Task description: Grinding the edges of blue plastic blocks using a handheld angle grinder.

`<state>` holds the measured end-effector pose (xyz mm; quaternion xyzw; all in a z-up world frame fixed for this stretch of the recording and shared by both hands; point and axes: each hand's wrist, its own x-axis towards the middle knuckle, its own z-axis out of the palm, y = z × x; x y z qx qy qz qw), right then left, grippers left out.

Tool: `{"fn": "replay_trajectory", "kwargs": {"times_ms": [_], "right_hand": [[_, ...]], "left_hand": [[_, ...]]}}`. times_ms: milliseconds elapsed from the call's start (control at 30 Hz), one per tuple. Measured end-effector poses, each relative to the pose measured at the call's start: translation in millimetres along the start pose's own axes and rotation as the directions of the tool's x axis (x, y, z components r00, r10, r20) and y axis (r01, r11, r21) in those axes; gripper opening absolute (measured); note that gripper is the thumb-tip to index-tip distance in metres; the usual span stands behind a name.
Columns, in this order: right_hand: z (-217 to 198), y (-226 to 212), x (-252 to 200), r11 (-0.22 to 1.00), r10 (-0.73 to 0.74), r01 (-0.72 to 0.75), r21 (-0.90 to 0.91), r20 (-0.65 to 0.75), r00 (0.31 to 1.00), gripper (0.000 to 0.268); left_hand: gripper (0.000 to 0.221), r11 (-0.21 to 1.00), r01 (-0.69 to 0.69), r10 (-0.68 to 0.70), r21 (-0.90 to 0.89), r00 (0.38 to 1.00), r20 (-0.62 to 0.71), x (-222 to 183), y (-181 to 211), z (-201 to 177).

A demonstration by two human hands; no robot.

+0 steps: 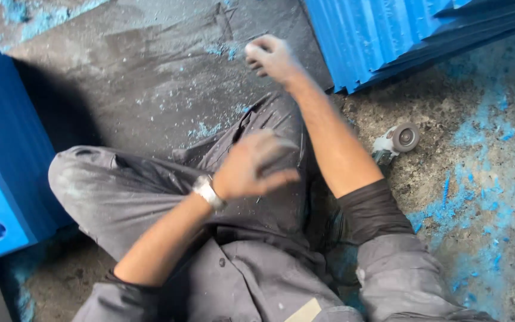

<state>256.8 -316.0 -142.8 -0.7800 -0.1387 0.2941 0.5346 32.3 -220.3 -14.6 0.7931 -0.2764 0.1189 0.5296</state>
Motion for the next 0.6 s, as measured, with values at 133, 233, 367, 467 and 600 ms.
{"fn": "replay_trajectory", "kwargs": {"times_ms": [133, 233, 367, 467, 600], "right_hand": [[22.3, -112.2, -104.6, 0.780, -0.591, 0.572, -0.253, 0.004, 0.807, 0.031], [70.0, -179.9, -190.7, 0.559, -0.728, 0.802, -0.210, 0.339, 0.596, 0.076], [113.5, -231.8, -230.4, 0.360, -0.717, 0.918, -0.164, 0.581, 0.385, 0.091], [136.7, -243.4, -241.8, 0.162, -0.736, 0.966, -0.202, 0.627, 0.254, 0.070], [157.6, -253.9, -273.0, 0.129, -0.855, 0.978, 0.163, 0.518, 0.027, 0.041]], "left_hand": [[0.051, 0.789, 0.358, -0.258, 0.499, 0.930, -0.261, -47.6, -175.0, -26.0], [0.045, 0.540, 0.755, -0.733, 0.373, 0.639, -0.232, -33.4, -219.7, -53.0], [0.040, 0.397, 0.823, -0.822, 0.407, 0.515, -0.241, -34.6, -253.9, -49.4], [0.034, 0.379, 0.736, -0.831, 0.561, 0.537, -0.143, -23.1, -242.3, -47.7], [0.037, 0.380, 0.774, -0.873, 0.507, 0.481, -0.081, -2.2, -221.6, -74.7]]}}
